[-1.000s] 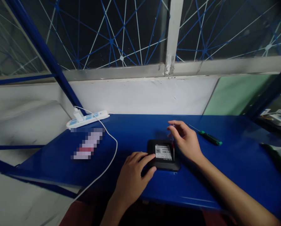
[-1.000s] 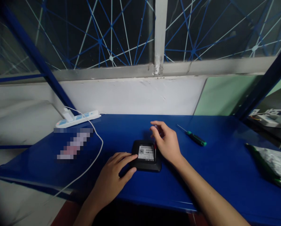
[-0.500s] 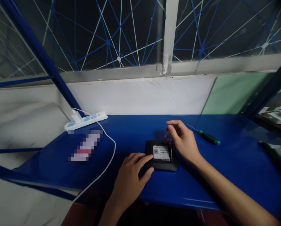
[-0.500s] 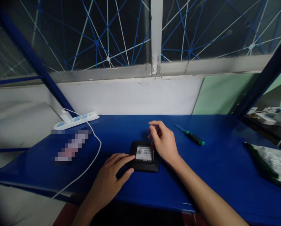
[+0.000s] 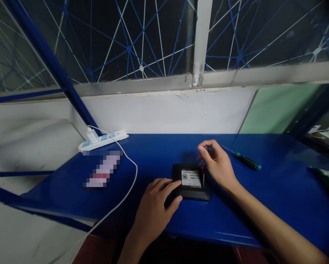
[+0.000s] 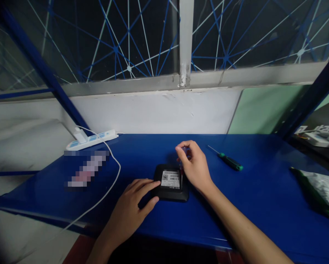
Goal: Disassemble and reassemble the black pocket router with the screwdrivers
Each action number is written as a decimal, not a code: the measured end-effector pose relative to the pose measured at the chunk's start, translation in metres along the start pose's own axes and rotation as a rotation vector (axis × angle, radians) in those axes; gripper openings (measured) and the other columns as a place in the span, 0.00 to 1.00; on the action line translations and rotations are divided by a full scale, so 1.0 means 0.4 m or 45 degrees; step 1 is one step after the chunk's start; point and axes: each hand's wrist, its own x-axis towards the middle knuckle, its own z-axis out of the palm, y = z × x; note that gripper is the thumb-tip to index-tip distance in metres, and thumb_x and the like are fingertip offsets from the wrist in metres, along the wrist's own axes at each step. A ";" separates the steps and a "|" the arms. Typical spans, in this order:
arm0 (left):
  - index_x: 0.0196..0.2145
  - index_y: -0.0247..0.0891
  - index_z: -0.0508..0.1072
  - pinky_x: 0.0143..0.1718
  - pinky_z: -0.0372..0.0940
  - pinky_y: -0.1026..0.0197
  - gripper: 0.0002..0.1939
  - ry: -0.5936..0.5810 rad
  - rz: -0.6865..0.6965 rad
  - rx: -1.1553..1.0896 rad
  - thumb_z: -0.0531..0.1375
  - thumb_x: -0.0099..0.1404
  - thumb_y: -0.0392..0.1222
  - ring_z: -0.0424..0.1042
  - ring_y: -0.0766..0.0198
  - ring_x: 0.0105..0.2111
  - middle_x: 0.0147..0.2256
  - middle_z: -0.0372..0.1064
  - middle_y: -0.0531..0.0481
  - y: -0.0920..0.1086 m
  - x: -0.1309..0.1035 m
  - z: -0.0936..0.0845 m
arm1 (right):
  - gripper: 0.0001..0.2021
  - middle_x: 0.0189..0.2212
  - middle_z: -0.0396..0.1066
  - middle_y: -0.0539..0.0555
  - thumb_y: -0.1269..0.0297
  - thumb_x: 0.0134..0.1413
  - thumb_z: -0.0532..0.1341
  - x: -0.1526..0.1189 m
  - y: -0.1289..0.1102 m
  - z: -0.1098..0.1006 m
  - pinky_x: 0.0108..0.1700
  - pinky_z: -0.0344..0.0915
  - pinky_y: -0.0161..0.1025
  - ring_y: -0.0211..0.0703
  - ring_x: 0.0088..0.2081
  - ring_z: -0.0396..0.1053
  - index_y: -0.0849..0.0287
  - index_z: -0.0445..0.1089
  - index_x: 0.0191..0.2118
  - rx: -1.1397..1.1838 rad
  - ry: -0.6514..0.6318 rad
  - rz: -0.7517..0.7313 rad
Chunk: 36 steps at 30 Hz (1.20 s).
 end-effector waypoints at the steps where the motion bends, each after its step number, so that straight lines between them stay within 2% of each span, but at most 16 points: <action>1: 0.56 0.54 0.69 0.57 0.65 0.45 0.19 0.001 -0.001 0.000 0.60 0.69 0.40 0.68 0.55 0.54 0.52 0.71 0.53 0.000 -0.001 0.000 | 0.12 0.33 0.73 0.52 0.51 0.60 0.61 0.001 0.000 0.000 0.28 0.67 0.37 0.40 0.27 0.72 0.54 0.67 0.39 0.005 0.009 -0.006; 9: 0.57 0.54 0.69 0.57 0.65 0.45 0.19 0.005 0.002 -0.009 0.60 0.69 0.41 0.68 0.55 0.54 0.52 0.71 0.54 -0.002 -0.003 0.006 | 0.15 0.32 0.74 0.51 0.51 0.54 0.66 0.005 0.004 0.002 0.30 0.68 0.39 0.41 0.27 0.74 0.54 0.69 0.42 0.042 0.033 0.034; 14: 0.56 0.54 0.69 0.56 0.66 0.46 0.19 0.011 -0.004 -0.038 0.61 0.69 0.41 0.68 0.55 0.53 0.52 0.71 0.53 -0.002 -0.002 0.006 | 0.12 0.43 0.77 0.54 0.52 0.63 0.58 0.000 -0.007 0.002 0.30 0.69 0.39 0.39 0.27 0.75 0.53 0.68 0.45 0.145 -0.004 0.071; 16: 0.56 0.54 0.69 0.56 0.66 0.45 0.19 0.012 -0.003 -0.041 0.61 0.69 0.41 0.68 0.55 0.53 0.52 0.71 0.54 -0.002 -0.003 0.007 | 0.11 0.45 0.77 0.54 0.53 0.65 0.55 -0.002 -0.012 0.000 0.29 0.69 0.38 0.39 0.27 0.76 0.53 0.68 0.44 0.164 -0.016 0.081; 20: 0.56 0.54 0.69 0.56 0.65 0.44 0.19 0.021 0.002 -0.028 0.61 0.69 0.41 0.68 0.55 0.53 0.52 0.71 0.54 -0.004 -0.005 0.009 | 0.12 0.40 0.76 0.53 0.50 0.61 0.59 -0.003 -0.009 -0.001 0.25 0.67 0.36 0.40 0.28 0.75 0.54 0.68 0.40 0.157 -0.010 0.072; 25: 0.56 0.53 0.69 0.56 0.66 0.45 0.19 0.022 0.007 -0.032 0.61 0.69 0.41 0.69 0.55 0.53 0.51 0.71 0.53 -0.001 -0.003 0.006 | 0.13 0.30 0.71 0.49 0.52 0.55 0.66 0.000 0.003 -0.001 0.28 0.67 0.36 0.38 0.26 0.72 0.54 0.70 0.41 0.051 0.034 -0.031; 27: 0.56 0.53 0.69 0.56 0.66 0.45 0.19 0.021 0.000 -0.036 0.61 0.69 0.41 0.69 0.55 0.53 0.51 0.71 0.54 0.001 -0.003 0.005 | 0.14 0.31 0.72 0.49 0.52 0.57 0.64 0.000 0.003 0.000 0.28 0.67 0.37 0.38 0.26 0.73 0.54 0.70 0.44 0.058 0.031 -0.016; 30: 0.56 0.53 0.69 0.56 0.66 0.45 0.19 0.028 -0.001 -0.046 0.61 0.68 0.40 0.69 0.55 0.53 0.51 0.71 0.53 0.001 -0.002 0.006 | 0.13 0.38 0.75 0.52 0.52 0.63 0.58 -0.003 -0.003 0.002 0.28 0.68 0.37 0.39 0.26 0.74 0.53 0.68 0.47 0.137 -0.005 0.061; 33: 0.56 0.53 0.70 0.56 0.66 0.45 0.19 0.042 0.006 -0.049 0.61 0.68 0.40 0.69 0.55 0.52 0.51 0.71 0.52 -0.002 -0.002 0.007 | 0.13 0.41 0.76 0.53 0.51 0.65 0.54 -0.007 -0.010 0.004 0.26 0.67 0.37 0.39 0.27 0.75 0.53 0.67 0.45 0.208 -0.028 0.114; 36: 0.56 0.53 0.70 0.56 0.66 0.45 0.19 0.041 0.009 -0.049 0.61 0.69 0.41 0.69 0.55 0.52 0.51 0.71 0.52 -0.004 -0.002 0.007 | 0.13 0.39 0.75 0.52 0.49 0.64 0.55 -0.008 -0.012 0.005 0.26 0.67 0.36 0.39 0.27 0.74 0.53 0.67 0.42 0.200 -0.010 0.092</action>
